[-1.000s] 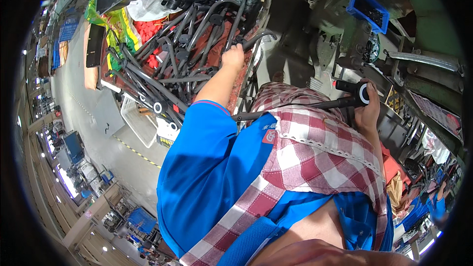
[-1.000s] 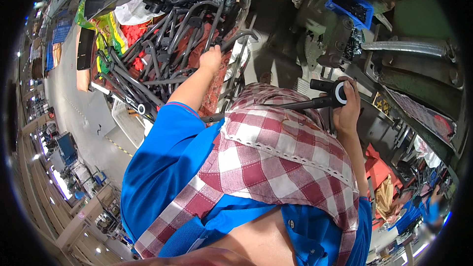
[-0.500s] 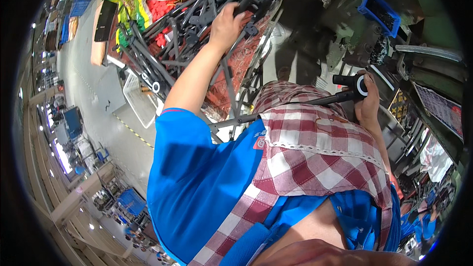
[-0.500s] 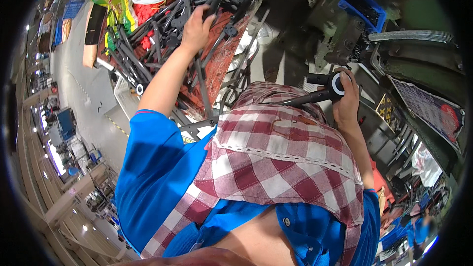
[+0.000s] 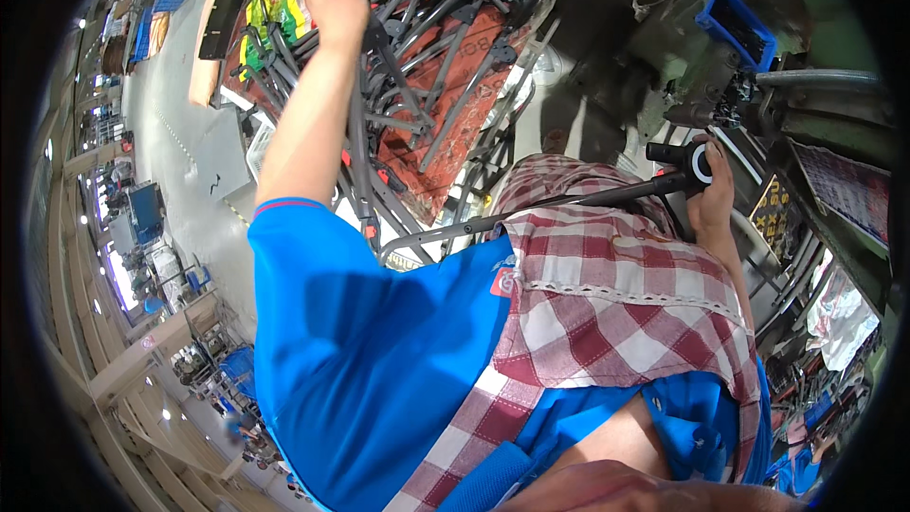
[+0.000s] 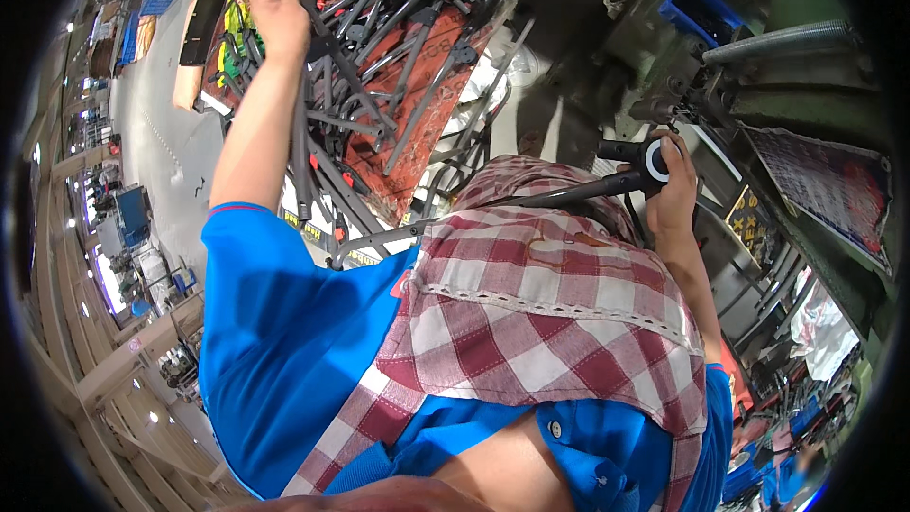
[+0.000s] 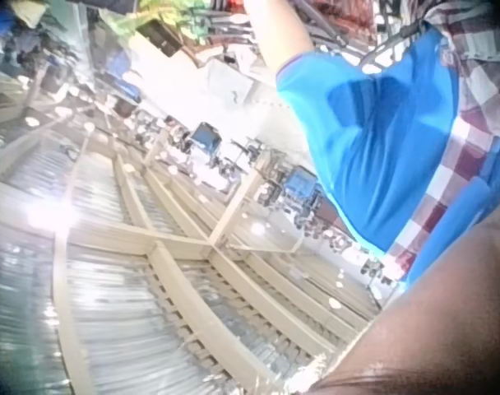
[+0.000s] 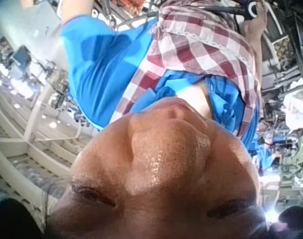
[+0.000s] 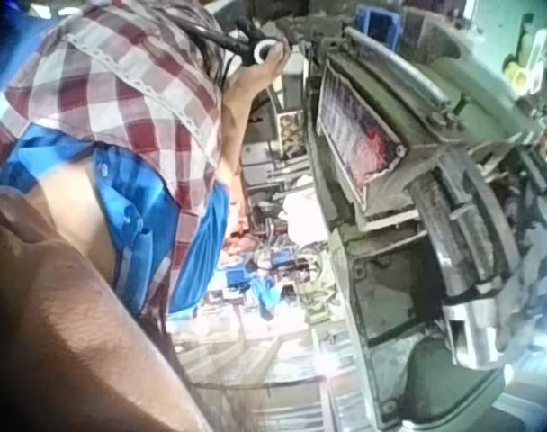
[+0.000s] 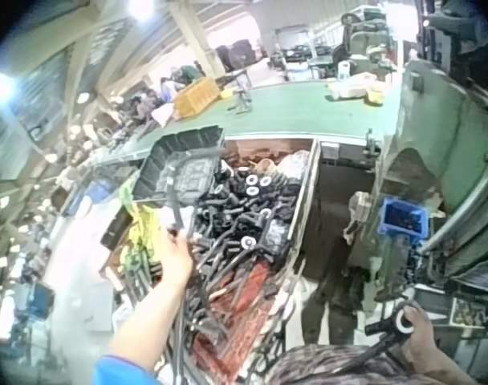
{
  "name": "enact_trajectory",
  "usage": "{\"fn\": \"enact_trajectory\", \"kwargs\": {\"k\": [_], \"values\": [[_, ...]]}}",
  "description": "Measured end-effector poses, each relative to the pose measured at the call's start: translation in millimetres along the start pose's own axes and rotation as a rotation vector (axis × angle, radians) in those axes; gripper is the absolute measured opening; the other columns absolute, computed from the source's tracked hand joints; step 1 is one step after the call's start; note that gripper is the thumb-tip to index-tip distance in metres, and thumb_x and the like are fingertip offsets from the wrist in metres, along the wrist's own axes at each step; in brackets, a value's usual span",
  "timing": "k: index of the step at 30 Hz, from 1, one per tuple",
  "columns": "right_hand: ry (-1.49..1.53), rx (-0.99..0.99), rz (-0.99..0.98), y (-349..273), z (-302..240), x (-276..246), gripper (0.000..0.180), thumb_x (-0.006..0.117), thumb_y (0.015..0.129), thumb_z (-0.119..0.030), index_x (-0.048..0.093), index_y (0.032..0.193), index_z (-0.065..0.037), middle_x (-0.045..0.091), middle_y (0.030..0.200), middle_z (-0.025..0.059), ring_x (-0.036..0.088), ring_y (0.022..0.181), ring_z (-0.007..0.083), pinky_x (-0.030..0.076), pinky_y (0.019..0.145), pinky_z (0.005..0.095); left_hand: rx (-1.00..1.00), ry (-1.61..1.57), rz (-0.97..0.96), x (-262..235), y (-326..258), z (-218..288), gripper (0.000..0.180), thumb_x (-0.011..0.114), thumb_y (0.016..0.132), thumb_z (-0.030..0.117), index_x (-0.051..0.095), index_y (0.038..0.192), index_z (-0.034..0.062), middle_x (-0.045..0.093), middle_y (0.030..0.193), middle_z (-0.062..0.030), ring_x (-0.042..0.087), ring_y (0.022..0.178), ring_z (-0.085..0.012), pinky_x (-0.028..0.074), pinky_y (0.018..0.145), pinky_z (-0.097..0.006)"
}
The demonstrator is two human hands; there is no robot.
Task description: The person repeatedly picks black bicycle handlebar components from a pile, inserts them into a green machine, and removes them after a brief cycle. The person handles the parts one at a time and places them back into the pile or onto a nearby rack.
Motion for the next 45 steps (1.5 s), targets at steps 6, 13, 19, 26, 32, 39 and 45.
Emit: {"fn": "enact_trajectory", "kwargs": {"k": [6,13,19,26,32,39,45], "values": [[-0.002,0.007,-0.042,12,1,12,0.030,0.050,0.099,-0.027,0.055,0.116,-0.002,0.058,0.094,0.0090,0.067,0.078,0.0264,0.059,0.072,0.0409,-0.112,0.006,-0.109,-56,49,-18,0.026,0.056,0.101,0.011,0.044,0.116,-0.0061,0.068,0.098,-0.0151,0.070,0.084,-0.0209,0.055,0.070,-0.030],[0.042,-0.015,-0.080,23,1,31,0.031,0.050,0.099,-0.028,0.055,0.117,-0.002,0.058,0.096,0.0085,0.067,0.080,0.0261,0.059,0.072,0.0418,-0.410,0.426,-0.047,-112,78,-67,0.040,0.067,0.093,0.022,0.050,0.115,-0.0066,0.064,0.109,-0.0187,0.065,0.101,-0.0266,0.054,0.085,-0.038],[0.069,0.012,-0.069,34,15,57,0.030,0.051,0.099,-0.027,0.056,0.116,-0.002,0.058,0.095,0.0076,0.066,0.082,0.0247,0.060,0.073,0.0422,-0.090,0.398,0.249,-121,107,-30,0.040,0.048,0.102,0.016,0.030,0.127,-0.0093,0.059,0.101,-0.0214,0.068,0.068,-0.0251,0.062,0.064,-0.041],[0.036,0.000,-0.056,43,17,65,0.032,0.051,0.099,-0.028,0.056,0.117,-0.002,0.060,0.093,0.0080,0.067,0.079,0.0243,0.059,0.072,0.0399,-0.259,0.246,0.362,-125,78,-110,0.079,0.054,0.093,-0.002,0.003,0.153,0.0128,0.036,0.144,-0.0230,0.063,0.103,-0.0395,0.064,0.069,-0.049],[0.025,0.007,0.007,23,2,49,0.030,0.054,0.098,-0.025,0.056,0.115,0.000,0.058,0.092,0.0074,0.067,0.081,0.0225,0.060,0.074,0.0404,-0.616,0.287,0.470,-118,-5,-240,0.096,0.067,0.086,-0.001,0.004,0.156,0.0189,0.045,0.143,-0.0265,0.057,0.120,-0.0352,0.048,0.096,-0.041],[-0.037,-0.056,0.154,-1,-14,30,0.033,0.045,0.103,-0.028,0.054,0.119,-0.001,0.059,0.100,0.0084,0.065,0.085,0.0226,0.058,0.078,0.0395,0.330,0.820,-0.050,-3,-58,-140,0.051,0.072,0.081,0.012,0.055,0.128,0.0075,0.065,0.105,-0.0182,0.059,0.108,-0.0333,0.050,0.088,-0.048],[0.003,-0.064,0.157,-14,-15,21,0.031,0.046,0.102,-0.027,0.053,0.119,-0.001,0.058,0.099,0.0085,0.065,0.085,0.0240,0.058,0.078,0.0402,0.534,0.801,-1.097,138,-210,-127,0.041,0.074,0.081,0.031,0.064,0.117,0.0144,0.063,0.107,-0.0092,0.055,0.111,-0.0282,0.042,0.094,-0.046]]}}
Point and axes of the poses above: each hand's wrist, its own y-axis towards the middle knuckle, its own x-axis out of the palm, z = x × y, the point moved 5 cm from there along y, towards the middle knuckle
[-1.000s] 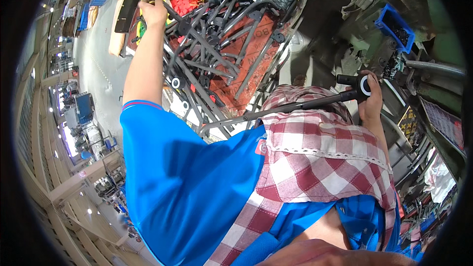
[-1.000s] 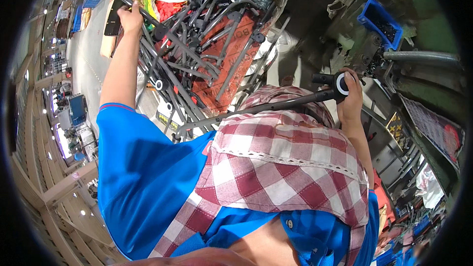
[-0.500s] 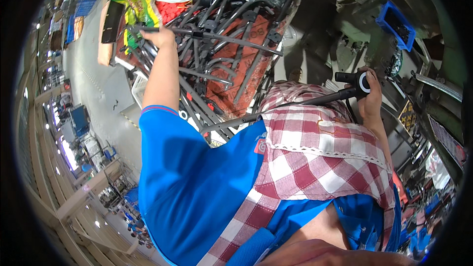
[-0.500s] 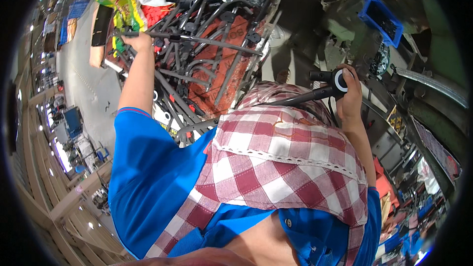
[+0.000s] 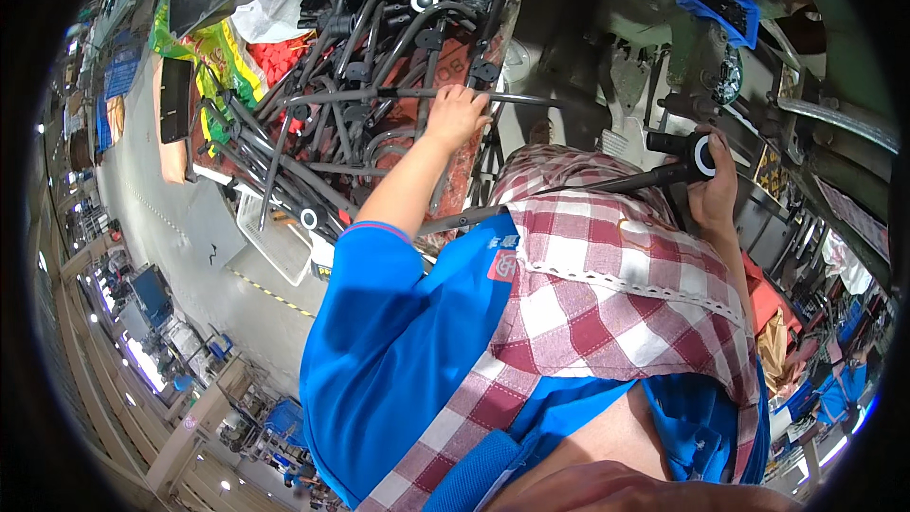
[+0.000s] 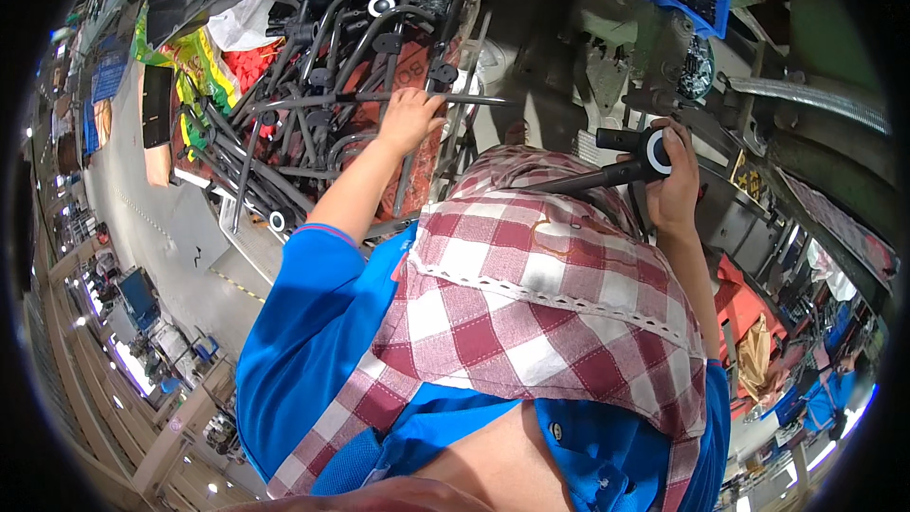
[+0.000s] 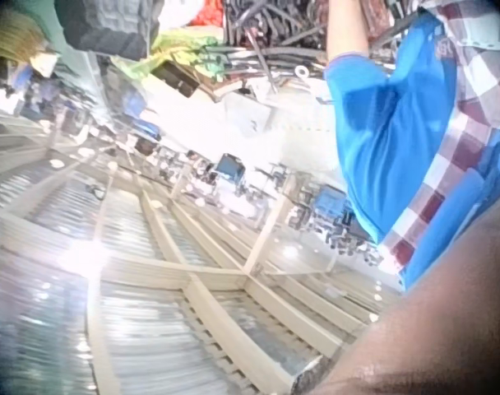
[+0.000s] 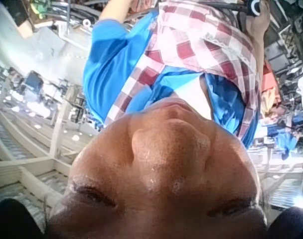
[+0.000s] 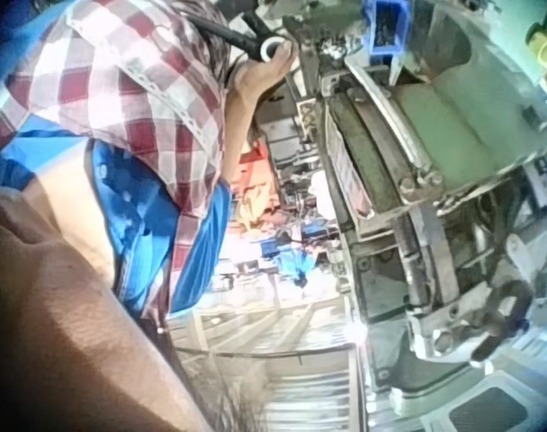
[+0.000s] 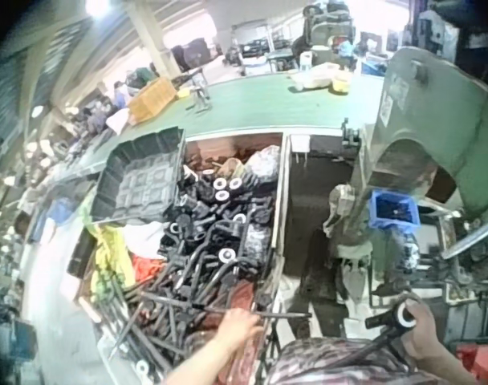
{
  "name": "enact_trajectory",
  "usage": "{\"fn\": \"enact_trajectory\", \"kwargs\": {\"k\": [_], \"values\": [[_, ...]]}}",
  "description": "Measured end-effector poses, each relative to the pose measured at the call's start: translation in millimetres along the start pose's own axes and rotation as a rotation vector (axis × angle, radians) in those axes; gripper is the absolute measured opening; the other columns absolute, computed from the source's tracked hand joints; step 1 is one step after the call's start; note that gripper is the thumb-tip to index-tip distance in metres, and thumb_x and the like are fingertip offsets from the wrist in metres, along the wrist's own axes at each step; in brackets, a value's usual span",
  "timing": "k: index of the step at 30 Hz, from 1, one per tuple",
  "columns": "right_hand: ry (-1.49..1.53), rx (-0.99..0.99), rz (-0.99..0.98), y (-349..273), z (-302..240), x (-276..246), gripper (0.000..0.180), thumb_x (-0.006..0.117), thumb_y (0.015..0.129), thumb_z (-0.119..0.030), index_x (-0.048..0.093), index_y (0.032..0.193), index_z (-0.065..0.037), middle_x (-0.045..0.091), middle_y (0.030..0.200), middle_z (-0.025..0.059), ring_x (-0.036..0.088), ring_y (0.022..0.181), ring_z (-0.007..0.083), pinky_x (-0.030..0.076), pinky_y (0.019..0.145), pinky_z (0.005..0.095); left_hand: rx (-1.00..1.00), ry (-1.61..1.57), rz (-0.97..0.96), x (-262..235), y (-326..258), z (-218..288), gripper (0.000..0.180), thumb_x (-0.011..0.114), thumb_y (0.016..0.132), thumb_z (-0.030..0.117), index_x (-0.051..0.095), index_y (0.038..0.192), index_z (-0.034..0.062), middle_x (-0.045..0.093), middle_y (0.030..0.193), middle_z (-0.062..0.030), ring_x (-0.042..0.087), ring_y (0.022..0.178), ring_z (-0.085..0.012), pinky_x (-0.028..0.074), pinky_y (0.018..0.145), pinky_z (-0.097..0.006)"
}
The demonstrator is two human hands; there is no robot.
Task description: The person repeatedly picks black bicycle handlebar components from a pile, inserts them into a green machine, and removes them after a brief cycle. The person handles the parts one at a time and places them back into the pile or onto a nearby rack.
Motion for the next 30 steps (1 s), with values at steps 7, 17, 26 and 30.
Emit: {"fn": "enact_trajectory", "kwargs": {"k": [7,17,26,30], "values": [[0.067,-0.028,0.027,-17,-4,-18,0.028,0.049,0.100,-0.023,0.054,0.116,0.000,0.060,0.092,0.0096,0.068,0.078,0.0257,0.060,0.074,0.0408,0.032,0.149,-0.061,51,44,11,0.027,0.066,0.085,0.024,0.063,0.111,0.0168,0.058,0.109,-0.0063,0.057,0.107,-0.0262,0.045,0.087,-0.043],[0.097,-0.040,-0.023,-28,4,-60,0.031,0.047,0.102,-0.025,0.054,0.120,0.000,0.060,0.101,0.0090,0.065,0.089,0.0242,0.058,0.078,0.0403,0.099,0.089,-0.083,29,50,16,0.030,0.055,0.093,0.032,0.057,0.111,0.0083,0.063,0.091,-0.0136,0.069,0.080,-0.0338,0.055,0.071,-0.047],[0.068,-0.031,-0.168,-19,0,-28,0.031,0.048,0.100,-0.023,0.051,0.120,0.001,0.062,0.096,0.0121,0.069,0.081,0.0293,0.060,0.076,0.0407,0.000,0.099,0.041,-166,28,97,0.034,0.051,0.098,0.046,0.058,0.108,0.0139,0.064,0.085,-0.0156,0.069,0.069,-0.0347,0.054,0.056,-0.047],[0.081,-0.083,-0.268,-18,-4,-15,0.031,0.047,0.100,-0.023,0.050,0.121,0.000,0.063,0.101,0.0144,0.068,0.089,0.0275,0.060,0.078,0.0418,-0.066,-0.016,0.099,-193,-4,116,0.037,0.051,0.099,0.044,0.060,0.097,0.0084,0.064,0.084,-0.0154,0.068,0.073,-0.0373,0.053,0.061,-0.050]]}}
Point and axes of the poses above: each hand's wrist, its own y-axis towards the middle knuckle, its own x-axis out of the palm, z = x × y, the point moved 5 cm from there along y, towards the middle knuckle
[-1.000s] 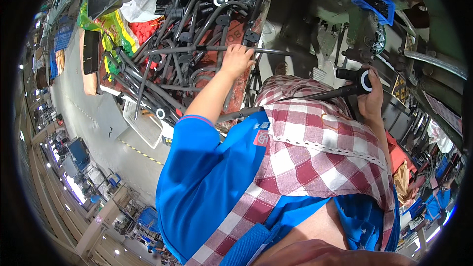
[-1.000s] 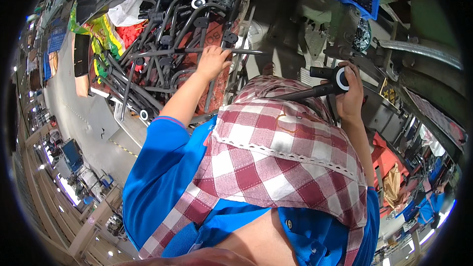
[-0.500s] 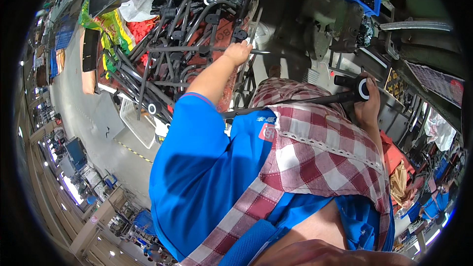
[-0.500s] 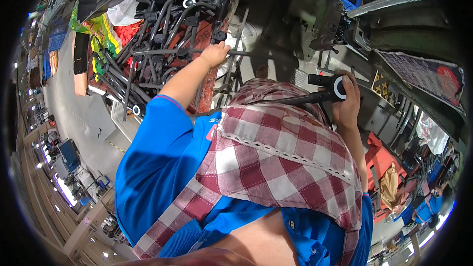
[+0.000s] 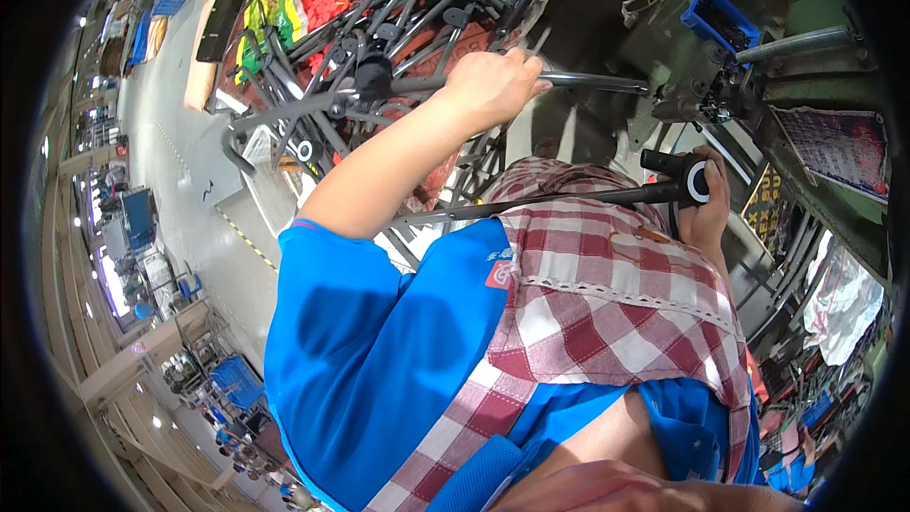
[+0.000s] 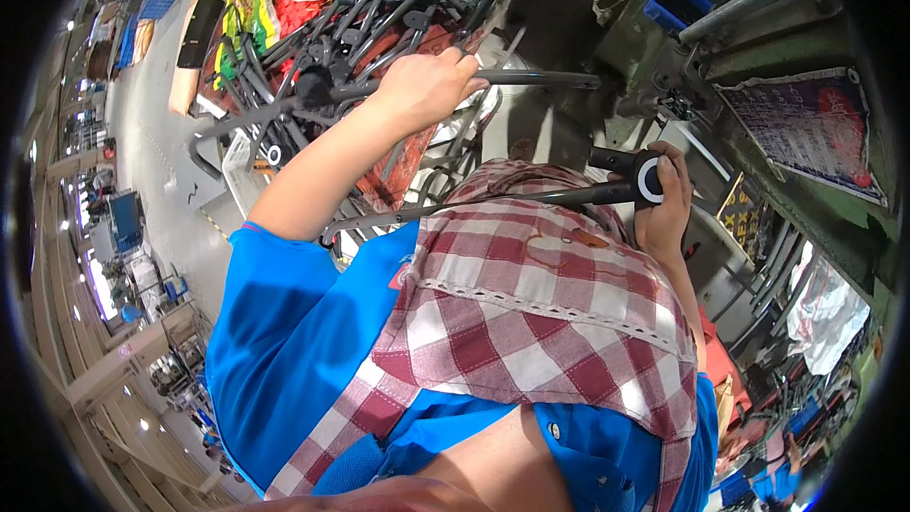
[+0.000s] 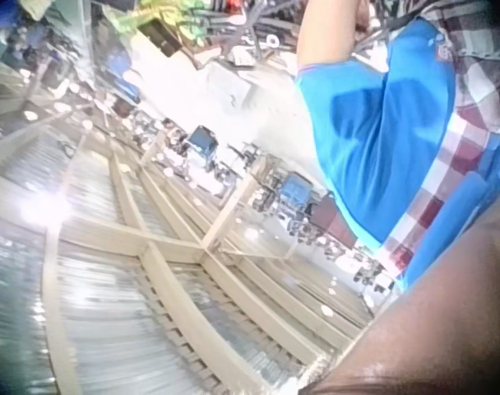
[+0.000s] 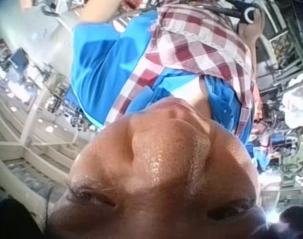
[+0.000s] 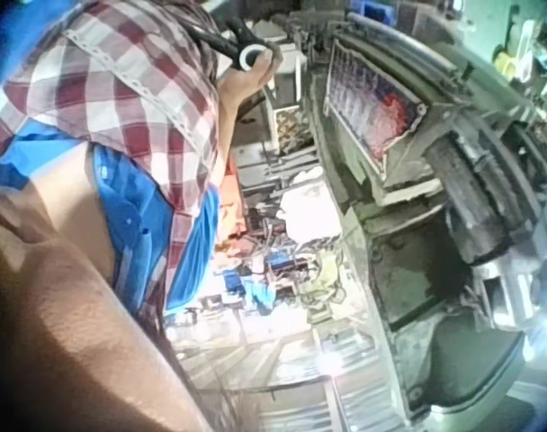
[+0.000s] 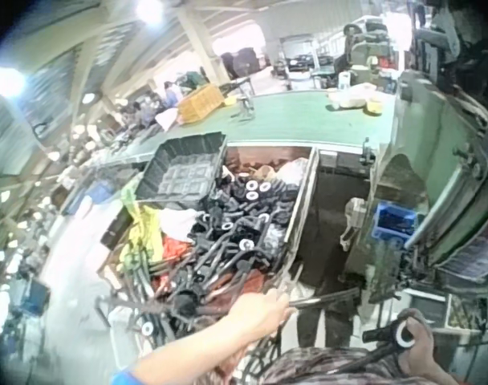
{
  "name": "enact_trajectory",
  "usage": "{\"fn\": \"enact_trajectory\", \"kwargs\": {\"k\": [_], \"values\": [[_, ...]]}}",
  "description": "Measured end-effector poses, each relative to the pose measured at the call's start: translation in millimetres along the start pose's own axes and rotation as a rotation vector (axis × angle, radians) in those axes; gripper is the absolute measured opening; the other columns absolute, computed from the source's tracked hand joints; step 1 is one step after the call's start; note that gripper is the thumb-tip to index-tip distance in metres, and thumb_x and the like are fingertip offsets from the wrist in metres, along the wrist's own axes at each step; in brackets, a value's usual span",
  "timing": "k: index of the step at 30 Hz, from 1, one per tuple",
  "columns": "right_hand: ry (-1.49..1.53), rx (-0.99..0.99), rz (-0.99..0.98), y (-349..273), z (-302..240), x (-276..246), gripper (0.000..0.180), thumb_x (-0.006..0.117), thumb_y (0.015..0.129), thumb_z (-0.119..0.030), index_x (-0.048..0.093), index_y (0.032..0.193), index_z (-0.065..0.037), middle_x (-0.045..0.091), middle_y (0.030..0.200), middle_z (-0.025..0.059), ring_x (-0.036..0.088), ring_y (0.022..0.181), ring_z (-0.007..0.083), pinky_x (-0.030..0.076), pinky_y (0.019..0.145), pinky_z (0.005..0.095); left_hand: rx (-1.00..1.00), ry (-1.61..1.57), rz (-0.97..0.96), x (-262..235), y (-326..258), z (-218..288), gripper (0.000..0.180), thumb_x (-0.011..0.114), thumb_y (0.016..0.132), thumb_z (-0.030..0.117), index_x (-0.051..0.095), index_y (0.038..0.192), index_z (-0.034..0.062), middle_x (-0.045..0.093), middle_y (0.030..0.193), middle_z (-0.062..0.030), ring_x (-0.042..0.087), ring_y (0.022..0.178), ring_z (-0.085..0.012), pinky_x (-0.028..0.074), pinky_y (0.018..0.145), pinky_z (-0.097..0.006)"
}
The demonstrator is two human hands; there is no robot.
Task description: The person repeatedly picks black bicycle handlebar components from a pile, inserts them into a green machine, and removes them after a brief cycle. The person handles the parts one at a time and places them back into the pile or onto a nearby rack.
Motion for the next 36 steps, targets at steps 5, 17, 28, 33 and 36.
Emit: {"fn": "enact_trajectory", "kwargs": {"k": [5,17,28,33,36], "values": [[0.017,-0.089,-0.108,3,-13,18,0.034,0.050,0.097,-0.024,0.049,0.122,0.000,0.063,0.107,0.0180,0.067,0.090,0.0282,0.059,0.079,0.0414,-0.194,-0.254,-0.264,-25,-33,6,0.040,0.049,0.100,0.042,0.058,0.093,0.0042,0.063,0.080,-0.0199,0.062,0.084,-0.0434,0.047,0.072,-0.053],[0.097,-0.096,-0.133,-18,-57,38,0.053,0.056,0.093,-0.046,0.046,0.125,-0.005,0.060,0.114,0.0230,0.068,0.089,0.0317,0.058,0.079,0.0409,-0.039,-0.496,-0.339,-36,-67,23,0.032,0.055,0.097,0.033,0.052,0.088,0.0027,0.056,0.077,-0.0202,0.055,0.078,-0.0437,0.042,0.067,-0.050],[0.189,-0.083,-0.126,-40,-55,33,0.053,0.058,0.094,-0.041,0.042,0.127,-0.002,0.056,0.120,0.0301,0.068,0.096,0.0396,0.060,0.082,0.0466,0.056,-0.394,-0.353,-35,-56,19,0.040,0.058,0.095,0.043,0.053,0.085,0.0045,0.059,0.076,-0.0165,0.059,0.077,-0.0420,0.044,0.065,-0.052],[0.195,-0.045,-0.145,-42,-55,31,0.054,0.057,0.094,-0.043,0.042,0.129,-0.006,0.056,0.123,0.0274,0.066,0.099,0.0375,0.058,0.084,0.0454,0.087,-0.323,-0.356,-41,-53,26,0.042,0.058,0.094,0.045,0.054,0.084,0.0052,0.062,0.077,-0.0146,0.062,0.078,-0.0404,0.047,0.065,-0.051],[0.136,-0.002,-0.066,-41,-55,31,0.054,0.054,0.095,-0.043,0.044,0.128,-0.003,0.059,0.121,0.0285,0.067,0.096,0.0359,0.058,0.082,0.0451,0.088,-0.296,-0.373,-42,-49,28,0.042,0.058,0.094,0.046,0.054,0.085,0.0053,0.063,0.079,-0.0143,0.063,0.078,-0.0397,0.048,0.065,-0.050]]}}
Point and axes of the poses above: each hand's wrist, its own y-axis towards the middle knuckle, its own x-axis out of the palm, z = x × y, the point moved 5 cm from there along y, towards the middle knuckle
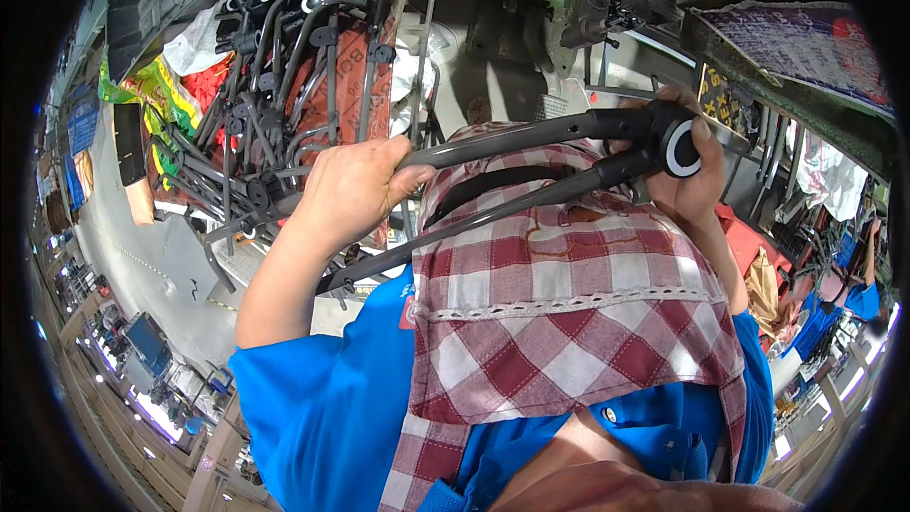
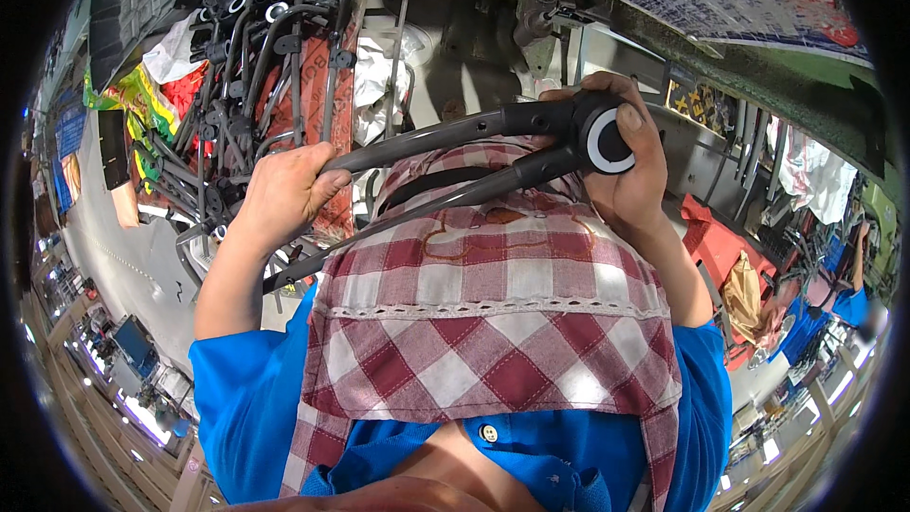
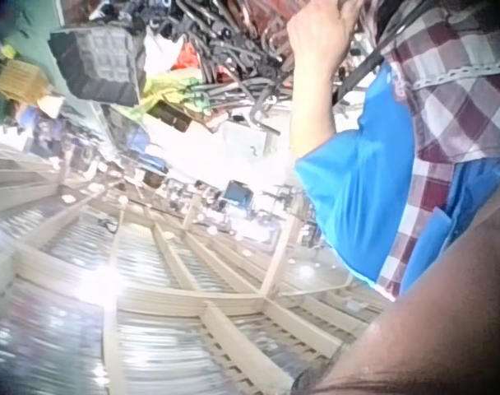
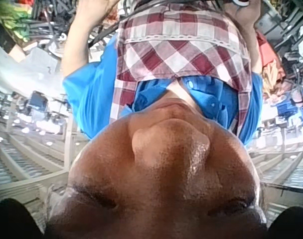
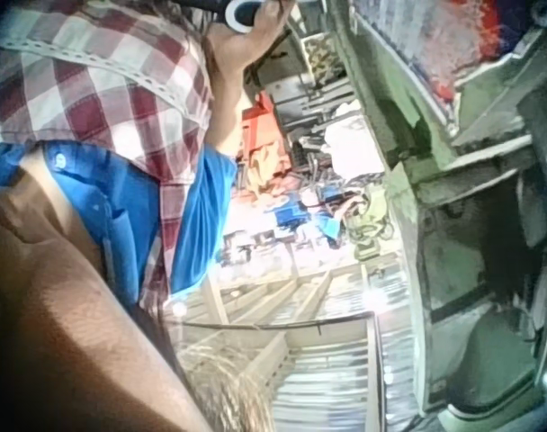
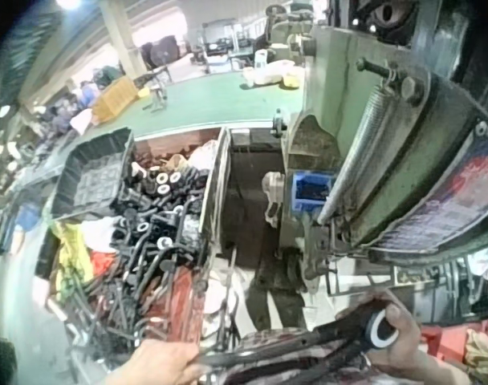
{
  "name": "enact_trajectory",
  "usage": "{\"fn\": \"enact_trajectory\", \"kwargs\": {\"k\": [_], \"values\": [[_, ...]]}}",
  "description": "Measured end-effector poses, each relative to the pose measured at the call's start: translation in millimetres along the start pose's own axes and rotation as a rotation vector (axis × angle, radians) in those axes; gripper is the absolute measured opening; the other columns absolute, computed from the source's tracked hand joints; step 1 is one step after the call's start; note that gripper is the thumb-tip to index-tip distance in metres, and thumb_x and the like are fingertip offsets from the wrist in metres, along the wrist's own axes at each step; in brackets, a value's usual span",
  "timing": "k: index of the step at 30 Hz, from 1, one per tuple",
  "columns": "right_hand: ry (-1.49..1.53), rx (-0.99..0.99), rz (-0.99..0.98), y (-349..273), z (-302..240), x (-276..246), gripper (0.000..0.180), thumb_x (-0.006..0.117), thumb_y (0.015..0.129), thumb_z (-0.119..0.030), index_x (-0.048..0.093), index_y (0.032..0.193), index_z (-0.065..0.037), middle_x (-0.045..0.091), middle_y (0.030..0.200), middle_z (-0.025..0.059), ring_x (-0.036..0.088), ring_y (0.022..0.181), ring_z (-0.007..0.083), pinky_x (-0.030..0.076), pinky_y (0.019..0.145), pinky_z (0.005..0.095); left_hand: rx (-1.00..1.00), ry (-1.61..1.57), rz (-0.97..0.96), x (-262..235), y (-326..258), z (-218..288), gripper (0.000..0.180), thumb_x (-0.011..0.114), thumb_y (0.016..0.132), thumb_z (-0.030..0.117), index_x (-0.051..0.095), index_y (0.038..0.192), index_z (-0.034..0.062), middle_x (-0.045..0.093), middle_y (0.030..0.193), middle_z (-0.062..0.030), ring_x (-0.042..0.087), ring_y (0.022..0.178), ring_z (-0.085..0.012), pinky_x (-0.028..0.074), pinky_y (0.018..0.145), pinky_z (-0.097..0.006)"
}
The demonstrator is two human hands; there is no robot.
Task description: The person repeatedly picks black bicycle handlebar components from a pile, inserts them into a green machine, and removes them after a brief cycle. The person handles the parts one at a time and places them back into the pile or onto a nearby rack.
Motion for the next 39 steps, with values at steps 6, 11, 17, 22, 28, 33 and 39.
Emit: {"fn": "enact_trajectory", "kwargs": {"k": [6,11,17,22,28,33,39], "values": [[0.033,0.064,0.032,-2,7,3,0.044,0.050,0.098,-0.029,0.044,0.125,0.005,0.062,0.116,0.0317,0.071,0.091,0.0379,0.059,0.084,0.0436,0.011,0.049,-0.122,-10,18,6,0.042,0.057,0.095,0.045,0.057,0.084,0.0048,0.063,0.075,-0.0169,0.063,0.078,-0.0399,0.049,0.066,-0.051],[-0.049,0.052,0.050,0,9,7,0.038,0.046,0.096,-0.022,0.046,0.123,0.004,0.065,0.112,0.0293,0.071,0.087,0.0355,0.058,0.083,0.0409,0.071,-0.034,-0.093,8,36,11,0.040,0.057,0.095,0.042,0.060,0.084,0.0036,0.064,0.076,-0.0193,0.063,0.076,-0.0421,0.048,0.066,-0.052],[-0.026,0.038,0.276,28,27,-50,0.040,0.049,0.100,-0.034,0.055,0.118,0.001,0.067,0.102,0.0224,0.068,0.086,0.0331,0.056,0.077,0.0401,0.040,-0.049,-0.030,13,70,27,0.041,0.062,0.094,0.039,0.062,0.083,0.0004,0.061,0.073,-0.0237,0.061,0.076,-0.0444,0.047,0.066,-0.052],[-0.003,-0.091,0.312,53,-1,-87,0.046,0.051,0.096,-0.034,0.056,0.122,0.004,0.064,0.117,0.0276,0.065,0.106,0.0385,0.054,0.090,0.0502,0.098,-0.094,0.073,7,121,31,0.043,0.058,0.098,0.040,0.064,0.086,0.0002,0.060,0.070,-0.0227,0.058,0.071,-0.0446,0.045,0.063,-0.050],[0.079,-0.214,0.141,75,-5,-85,0.051,0.049,0.098,-0.041,0.056,0.128,0.000,0.063,0.123,0.0215,0.062,0.112,0.0373,0.052,0.094,0.0518,0.126,-0.015,0.146,-11,142,24,0.048,0.056,0.097,0.047,0.065,0.087,0.0015,0.061,0.070,-0.0218,0.060,0.073,-0.0438,0.047,0.064,-0.051],[0.208,-0.205,0.217,92,-2,-92,0.053,0.049,0.098,-0.050,0.056,0.128,-0.007,0.061,0.125,0.0124,0.060,0.114,0.0345,0.053,0.093,0.0550,0.100,0.097,0.129,-36,149,32,0.050,0.054,0.096,0.051,0.066,0.089,0.0032,0.064,0.072,-0.0206,0.063,0.077,-0.0432,0.049,0.067,-0.050],[0.165,-0.189,0.300,100,6,-85,0.056,0.049,0.098,-0.052,0.052,0.133,-0.007,0.059,0.127,0.0129,0.059,0.115,0.0344,0.055,0.090,0.0559,0.073,0.126,0.054,-39,159,21,0.050,0.052,0.098,0.051,0.067,0.090,0.0042,0.065,0.075,-0.0202,0.064,0.079,-0.0423,0.049,0.070,-0.051]]}}
Point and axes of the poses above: each hand's wrist, its own y-axis towards the middle knuckle, its own x-axis out of the palm, z = x × y, the point moved 5 cm from there along y, towards the middle knuckle
